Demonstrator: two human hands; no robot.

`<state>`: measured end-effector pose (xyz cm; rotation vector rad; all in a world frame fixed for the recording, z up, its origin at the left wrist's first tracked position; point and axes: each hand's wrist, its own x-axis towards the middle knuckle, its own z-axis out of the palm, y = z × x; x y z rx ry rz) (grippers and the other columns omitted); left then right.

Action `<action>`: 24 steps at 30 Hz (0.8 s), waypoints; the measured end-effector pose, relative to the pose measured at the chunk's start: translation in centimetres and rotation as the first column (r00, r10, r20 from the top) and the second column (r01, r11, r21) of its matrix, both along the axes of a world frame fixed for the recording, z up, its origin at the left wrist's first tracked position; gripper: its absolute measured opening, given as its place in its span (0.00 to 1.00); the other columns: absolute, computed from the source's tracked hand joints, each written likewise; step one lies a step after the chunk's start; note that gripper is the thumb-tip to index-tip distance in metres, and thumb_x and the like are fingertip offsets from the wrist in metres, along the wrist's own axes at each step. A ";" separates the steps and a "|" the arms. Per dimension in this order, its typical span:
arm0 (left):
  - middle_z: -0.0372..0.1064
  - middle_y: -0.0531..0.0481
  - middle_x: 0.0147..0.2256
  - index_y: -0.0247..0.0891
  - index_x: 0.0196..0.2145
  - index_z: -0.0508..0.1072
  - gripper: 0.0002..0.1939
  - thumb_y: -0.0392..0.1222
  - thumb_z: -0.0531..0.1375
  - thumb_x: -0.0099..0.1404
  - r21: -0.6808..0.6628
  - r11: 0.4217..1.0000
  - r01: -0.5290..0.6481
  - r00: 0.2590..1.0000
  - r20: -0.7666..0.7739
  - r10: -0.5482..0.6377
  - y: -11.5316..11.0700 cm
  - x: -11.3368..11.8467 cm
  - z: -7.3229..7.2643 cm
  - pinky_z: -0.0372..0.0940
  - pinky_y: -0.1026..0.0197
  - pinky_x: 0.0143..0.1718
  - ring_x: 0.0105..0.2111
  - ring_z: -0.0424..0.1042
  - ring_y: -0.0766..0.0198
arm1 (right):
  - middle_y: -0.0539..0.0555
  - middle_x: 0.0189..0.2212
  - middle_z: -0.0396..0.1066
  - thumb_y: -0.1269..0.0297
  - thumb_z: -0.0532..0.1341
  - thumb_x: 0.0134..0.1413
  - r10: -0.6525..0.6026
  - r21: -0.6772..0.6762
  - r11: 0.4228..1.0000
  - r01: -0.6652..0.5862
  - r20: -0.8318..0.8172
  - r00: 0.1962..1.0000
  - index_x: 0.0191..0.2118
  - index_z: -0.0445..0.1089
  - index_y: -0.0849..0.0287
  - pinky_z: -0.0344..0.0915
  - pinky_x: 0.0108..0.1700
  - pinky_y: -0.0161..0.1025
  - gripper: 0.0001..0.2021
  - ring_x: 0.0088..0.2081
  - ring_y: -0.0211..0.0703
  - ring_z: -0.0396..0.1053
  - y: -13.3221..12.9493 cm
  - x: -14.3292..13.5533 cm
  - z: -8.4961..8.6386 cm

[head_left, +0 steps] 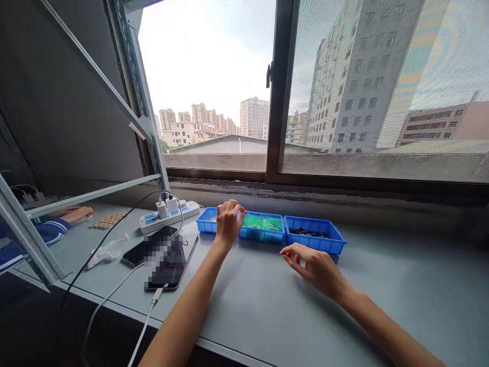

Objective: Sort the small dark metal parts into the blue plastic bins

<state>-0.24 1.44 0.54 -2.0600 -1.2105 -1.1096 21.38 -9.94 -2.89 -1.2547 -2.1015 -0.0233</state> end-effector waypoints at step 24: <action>0.66 0.50 0.35 0.37 0.29 0.71 0.10 0.39 0.53 0.66 0.213 0.799 0.562 0.826 -0.197 -0.529 -3.9 4.5 -1.2 0.63 0.65 0.33 0.31 0.66 0.67 | 0.47 0.33 0.72 0.65 0.63 0.49 -0.054 -0.127 0.990 0.054 0.008 0.999 0.26 0.73 0.56 0.61 0.29 0.31 0.04 0.25 0.32 0.69 0.7 0.0 -0.6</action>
